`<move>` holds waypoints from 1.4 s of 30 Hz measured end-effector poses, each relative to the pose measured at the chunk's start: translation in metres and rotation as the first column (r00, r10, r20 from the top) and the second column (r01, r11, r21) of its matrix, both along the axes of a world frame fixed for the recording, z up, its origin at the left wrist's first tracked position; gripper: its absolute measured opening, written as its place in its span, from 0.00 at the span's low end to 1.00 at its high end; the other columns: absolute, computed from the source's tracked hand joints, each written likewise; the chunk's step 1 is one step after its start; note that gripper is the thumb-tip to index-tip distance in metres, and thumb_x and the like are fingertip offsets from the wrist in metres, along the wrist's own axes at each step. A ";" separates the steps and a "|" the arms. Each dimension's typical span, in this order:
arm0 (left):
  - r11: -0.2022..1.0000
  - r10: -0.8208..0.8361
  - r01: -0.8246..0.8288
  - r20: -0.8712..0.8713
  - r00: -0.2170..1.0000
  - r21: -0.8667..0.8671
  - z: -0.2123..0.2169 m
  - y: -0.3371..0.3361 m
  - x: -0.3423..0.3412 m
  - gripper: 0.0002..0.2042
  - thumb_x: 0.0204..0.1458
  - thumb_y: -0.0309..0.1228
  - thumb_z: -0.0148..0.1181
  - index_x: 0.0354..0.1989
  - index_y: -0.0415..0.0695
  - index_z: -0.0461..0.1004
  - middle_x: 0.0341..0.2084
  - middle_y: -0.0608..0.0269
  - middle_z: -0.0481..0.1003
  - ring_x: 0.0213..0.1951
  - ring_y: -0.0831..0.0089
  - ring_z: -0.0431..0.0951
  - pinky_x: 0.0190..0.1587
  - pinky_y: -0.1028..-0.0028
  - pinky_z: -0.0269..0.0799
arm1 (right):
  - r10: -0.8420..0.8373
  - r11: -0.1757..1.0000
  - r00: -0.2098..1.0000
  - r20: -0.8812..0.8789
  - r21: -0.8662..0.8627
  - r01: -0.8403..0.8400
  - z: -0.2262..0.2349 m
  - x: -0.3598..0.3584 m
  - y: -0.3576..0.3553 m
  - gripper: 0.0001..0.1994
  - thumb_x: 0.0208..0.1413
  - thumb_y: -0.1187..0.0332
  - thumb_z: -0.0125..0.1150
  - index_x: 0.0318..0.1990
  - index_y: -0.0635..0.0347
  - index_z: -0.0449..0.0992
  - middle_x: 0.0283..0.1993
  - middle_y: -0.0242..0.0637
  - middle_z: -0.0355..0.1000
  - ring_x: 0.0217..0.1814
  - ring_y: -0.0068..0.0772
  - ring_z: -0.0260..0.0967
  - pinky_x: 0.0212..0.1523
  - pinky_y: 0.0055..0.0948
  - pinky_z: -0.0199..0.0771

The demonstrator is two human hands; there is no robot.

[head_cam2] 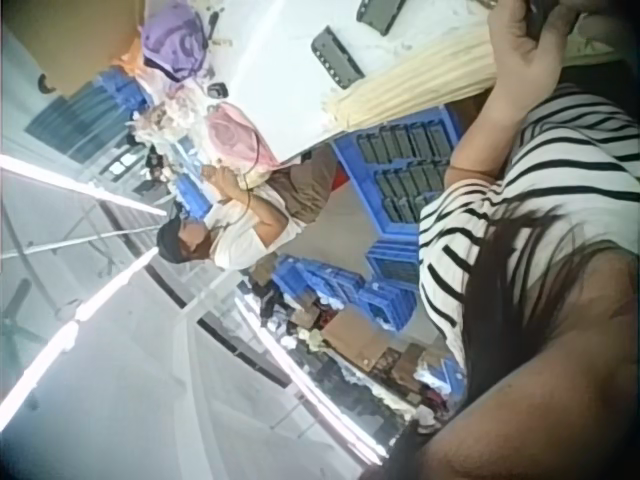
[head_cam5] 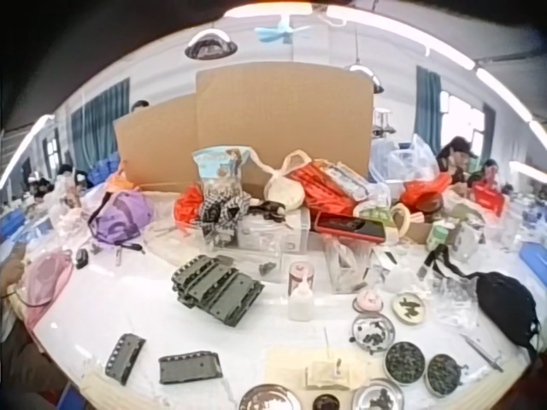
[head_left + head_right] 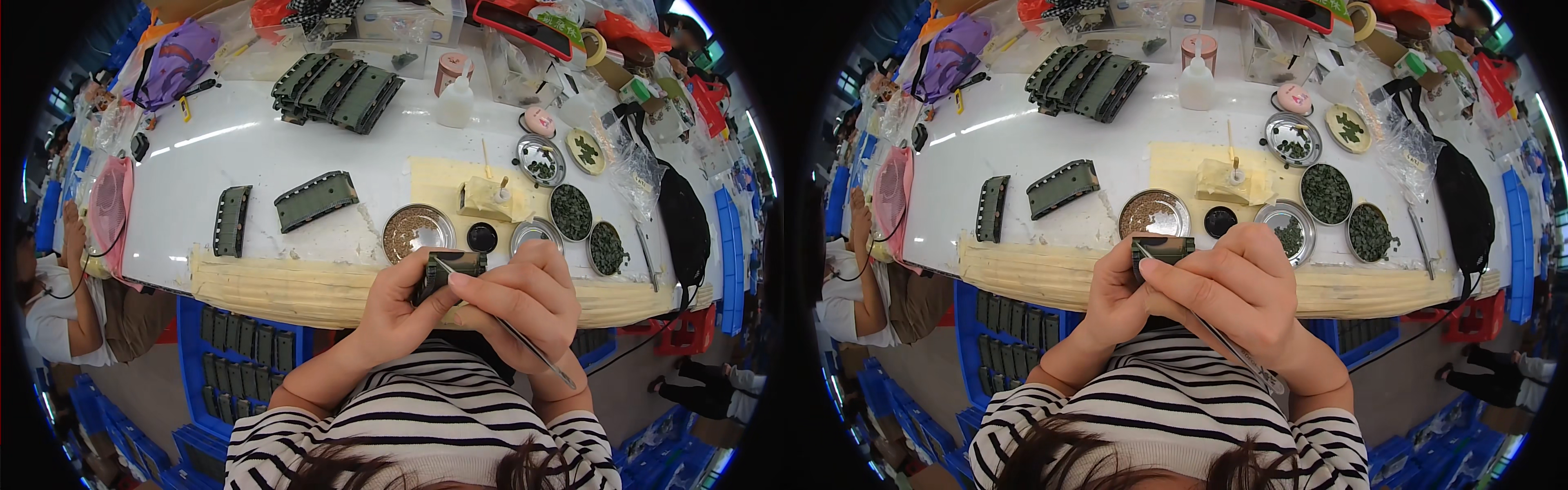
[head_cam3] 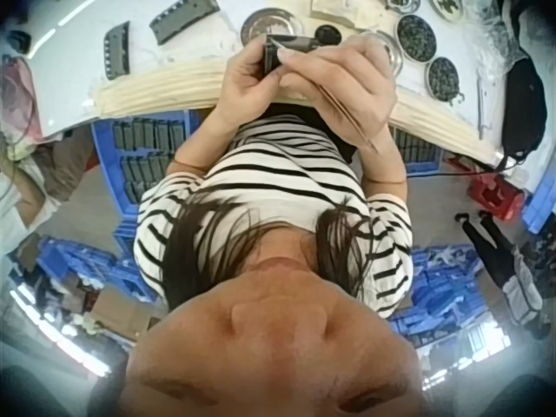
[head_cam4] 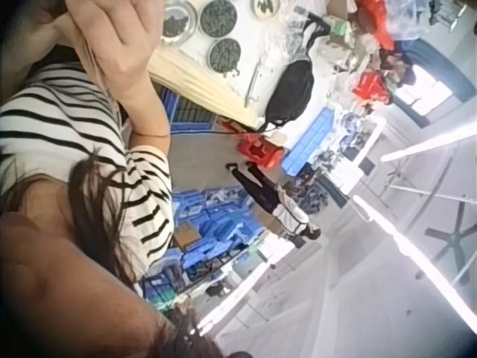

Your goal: Assembling small plastic components onto a model tank body using tweezers and glue.

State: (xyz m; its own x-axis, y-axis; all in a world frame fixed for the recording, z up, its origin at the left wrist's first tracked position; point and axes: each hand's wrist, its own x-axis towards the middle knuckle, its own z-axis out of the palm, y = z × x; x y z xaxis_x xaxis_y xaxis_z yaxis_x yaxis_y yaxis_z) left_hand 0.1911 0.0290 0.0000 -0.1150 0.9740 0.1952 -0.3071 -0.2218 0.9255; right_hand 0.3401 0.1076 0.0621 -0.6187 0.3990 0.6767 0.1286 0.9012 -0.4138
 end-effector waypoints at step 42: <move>0.307 0.453 -0.937 -0.892 -0.011 0.167 0.003 -0.052 -0.224 0.25 0.51 0.41 0.66 0.52 0.36 0.71 0.36 0.49 0.78 0.37 0.61 0.78 0.43 0.66 0.72 | -0.068 0.975 0.990 -0.127 -0.221 0.038 -0.015 0.029 0.009 0.14 0.39 0.70 0.73 0.36 0.64 0.81 0.25 0.35 0.71 0.26 0.32 0.64 0.28 0.27 0.62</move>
State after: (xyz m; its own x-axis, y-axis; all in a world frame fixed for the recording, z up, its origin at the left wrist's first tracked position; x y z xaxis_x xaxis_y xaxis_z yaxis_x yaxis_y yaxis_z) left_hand -0.0333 -0.0230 0.0035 -0.8434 0.4100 0.3472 0.5339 0.5680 0.6264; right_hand 0.3693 0.1164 0.0470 -0.5033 0.5754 0.6446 0.1044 0.7811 -0.6157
